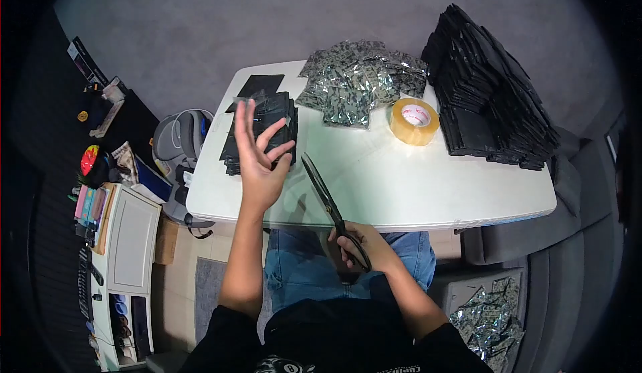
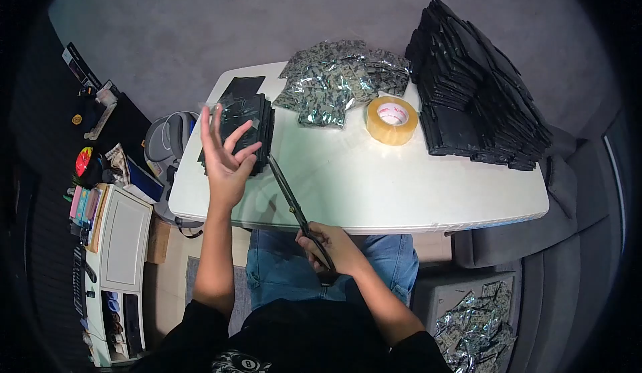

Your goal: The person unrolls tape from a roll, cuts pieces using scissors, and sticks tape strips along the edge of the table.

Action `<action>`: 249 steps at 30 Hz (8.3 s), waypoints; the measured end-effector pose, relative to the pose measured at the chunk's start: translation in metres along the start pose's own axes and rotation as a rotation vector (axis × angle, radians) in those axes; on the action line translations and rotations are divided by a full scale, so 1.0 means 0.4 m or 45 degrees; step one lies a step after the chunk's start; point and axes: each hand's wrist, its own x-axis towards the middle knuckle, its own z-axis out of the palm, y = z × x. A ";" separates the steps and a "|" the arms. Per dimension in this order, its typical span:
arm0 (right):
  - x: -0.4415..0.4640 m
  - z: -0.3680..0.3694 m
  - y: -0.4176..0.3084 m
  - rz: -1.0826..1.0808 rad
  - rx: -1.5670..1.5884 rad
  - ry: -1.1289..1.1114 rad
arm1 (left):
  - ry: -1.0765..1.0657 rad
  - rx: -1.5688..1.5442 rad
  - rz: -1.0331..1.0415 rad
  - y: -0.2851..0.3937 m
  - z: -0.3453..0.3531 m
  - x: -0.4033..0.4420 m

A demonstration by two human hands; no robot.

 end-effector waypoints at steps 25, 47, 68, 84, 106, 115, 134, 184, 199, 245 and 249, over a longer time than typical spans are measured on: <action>-0.009 -0.017 0.033 0.094 -0.128 -0.183 | 0.025 -0.295 -0.276 -0.046 0.027 0.014; -0.035 -0.026 0.032 -0.238 -0.556 -0.094 | -0.227 0.182 -0.544 -0.020 0.040 0.002; -0.007 -0.024 0.039 -0.151 -0.491 -0.201 | -0.246 -0.056 -0.379 0.024 0.064 0.003; 0.002 0.002 0.018 -0.043 -0.271 -0.244 | -0.201 -0.020 -0.340 0.040 0.076 -0.002; -0.024 -0.039 0.016 0.011 -0.326 -0.253 | -0.236 0.116 -0.407 0.023 0.033 0.042; -0.029 -0.052 -0.064 0.080 -0.305 -0.123 | -0.194 0.123 -0.448 0.009 0.027 0.043; -0.008 -0.050 -0.031 -0.025 -0.301 -0.039 | -0.182 0.171 -0.448 0.003 0.023 0.044; -0.029 -0.151 -0.200 -0.127 -1.276 0.448 | 0.120 -0.290 -0.082 0.034 -0.039 -0.069; -0.022 -0.210 -0.117 -0.550 -1.424 0.591 | -0.078 -0.473 0.058 0.102 0.098 -0.150; -0.193 -0.285 0.336 -0.887 0.736 1.465 | -1.152 -0.162 0.328 -0.029 0.679 -0.275; -0.187 -0.287 0.344 -0.906 0.763 1.430 | -1.204 -0.085 0.432 -0.033 0.689 -0.263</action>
